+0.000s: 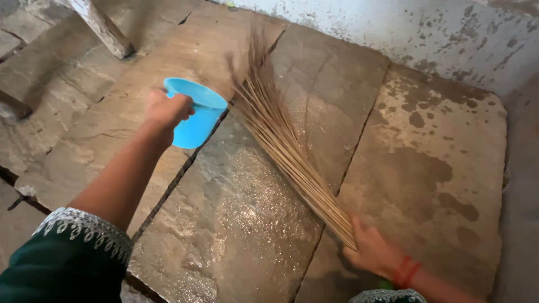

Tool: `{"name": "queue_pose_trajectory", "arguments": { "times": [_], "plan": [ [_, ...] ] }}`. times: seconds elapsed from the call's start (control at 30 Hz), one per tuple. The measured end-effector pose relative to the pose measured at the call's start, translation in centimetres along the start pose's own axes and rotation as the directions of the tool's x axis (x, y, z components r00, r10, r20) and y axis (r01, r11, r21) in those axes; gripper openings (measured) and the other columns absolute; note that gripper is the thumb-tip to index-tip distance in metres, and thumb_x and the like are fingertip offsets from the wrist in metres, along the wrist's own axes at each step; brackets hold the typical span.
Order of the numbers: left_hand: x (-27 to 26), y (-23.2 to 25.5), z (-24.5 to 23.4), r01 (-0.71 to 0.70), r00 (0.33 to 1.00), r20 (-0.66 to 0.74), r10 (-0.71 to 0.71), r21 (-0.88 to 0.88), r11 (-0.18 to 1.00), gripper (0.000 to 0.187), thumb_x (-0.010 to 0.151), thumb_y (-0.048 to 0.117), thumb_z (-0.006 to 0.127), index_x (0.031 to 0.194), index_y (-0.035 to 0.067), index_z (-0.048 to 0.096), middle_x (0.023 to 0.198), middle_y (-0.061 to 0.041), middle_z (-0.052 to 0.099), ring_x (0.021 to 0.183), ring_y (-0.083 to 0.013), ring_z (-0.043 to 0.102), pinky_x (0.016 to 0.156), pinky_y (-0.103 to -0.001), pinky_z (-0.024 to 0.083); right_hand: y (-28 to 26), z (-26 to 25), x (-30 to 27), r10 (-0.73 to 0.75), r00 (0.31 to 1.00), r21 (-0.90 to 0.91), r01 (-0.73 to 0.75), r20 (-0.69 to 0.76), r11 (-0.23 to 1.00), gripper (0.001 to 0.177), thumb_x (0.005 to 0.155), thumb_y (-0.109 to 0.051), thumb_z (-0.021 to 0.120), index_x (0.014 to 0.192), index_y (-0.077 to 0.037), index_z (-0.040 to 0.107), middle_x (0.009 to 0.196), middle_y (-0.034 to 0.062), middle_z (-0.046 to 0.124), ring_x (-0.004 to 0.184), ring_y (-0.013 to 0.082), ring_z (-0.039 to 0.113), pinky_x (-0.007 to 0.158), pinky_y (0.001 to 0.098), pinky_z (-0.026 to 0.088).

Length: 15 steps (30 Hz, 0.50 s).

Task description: The person pours water from a blue plastic cup onto a tiled floor and uses a traditional straw broom to sweep the water across the surface. The person refills the cup from a large black basin and continues sweeping the wet floor.

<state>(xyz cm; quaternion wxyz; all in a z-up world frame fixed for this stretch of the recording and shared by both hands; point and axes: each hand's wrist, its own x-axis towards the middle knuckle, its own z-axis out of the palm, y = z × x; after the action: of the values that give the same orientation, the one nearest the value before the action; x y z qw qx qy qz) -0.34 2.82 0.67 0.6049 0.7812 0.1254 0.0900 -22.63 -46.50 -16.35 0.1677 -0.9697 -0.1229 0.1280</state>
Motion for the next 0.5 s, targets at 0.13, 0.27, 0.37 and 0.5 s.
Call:
{"name": "queue_pose_trajectory", "arguments": {
  "times": [0.13,0.27,0.37,0.5],
  "plan": [
    [0.1,0.3,-0.8,0.043,0.994,-0.102,-0.037,0.053,0.998,0.01,0.074,0.004,0.059,0.078,-0.004,0.063,0.07,-0.012,0.068,0.06,-0.0171,0.061,0.053,-0.031,0.046,-1.2,-4.2,-2.4,0.223,0.975,-0.021,-0.224,-0.02,0.974,0.104,0.076,-0.043,0.075,0.156,-0.005,0.021,0.064,0.0267,0.066,0.06,0.0459,0.068,0.059,0.0535,0.056],
    [0.3,-0.3,-1.6,0.049,0.993,-0.115,-0.042,0.055,0.997,0.009,0.073,0.003,0.059,0.073,-0.005,0.062,0.069,-0.013,0.067,0.06,-0.0174,0.062,0.054,-0.032,0.047,-2.3,-8.8,-3.6,0.273,0.95,-0.097,-0.289,-0.154,0.952,0.101,0.076,-0.048,0.078,0.156,-0.01,0.03,0.057,0.0256,0.064,0.053,0.0453,0.065,0.054,0.056,0.051],
    [0.8,-0.8,-1.4,0.078,0.989,-0.129,-0.07,0.053,0.996,0.008,0.072,0.004,0.059,0.073,-0.004,0.063,0.068,-0.012,0.067,0.06,-0.0171,0.063,0.054,-0.032,0.048,-1.7,-11.4,-3.6,0.371,0.922,-0.222,-0.387,-0.112,0.895,0.098,0.079,-0.05,0.071,0.156,-0.01,0.025,0.055,0.0212,0.065,0.048,0.0394,0.067,0.051,0.0522,0.052],
    [1.4,-1.3,-0.8,0.06,0.994,-0.096,-0.057,0.027,0.998,0.008,0.072,0.005,0.06,0.073,-0.002,0.062,0.069,-0.013,0.067,0.06,-0.0183,0.061,0.053,-0.032,0.045,0.3,-12.7,-3.3,0.314,0.909,-0.271,-0.386,-0.275,0.882,0.098,0.079,-0.052,0.073,0.155,-0.011,0.028,0.059,0.0202,0.066,0.049,0.0379,0.066,0.05,0.051,0.052]
  ]
}}
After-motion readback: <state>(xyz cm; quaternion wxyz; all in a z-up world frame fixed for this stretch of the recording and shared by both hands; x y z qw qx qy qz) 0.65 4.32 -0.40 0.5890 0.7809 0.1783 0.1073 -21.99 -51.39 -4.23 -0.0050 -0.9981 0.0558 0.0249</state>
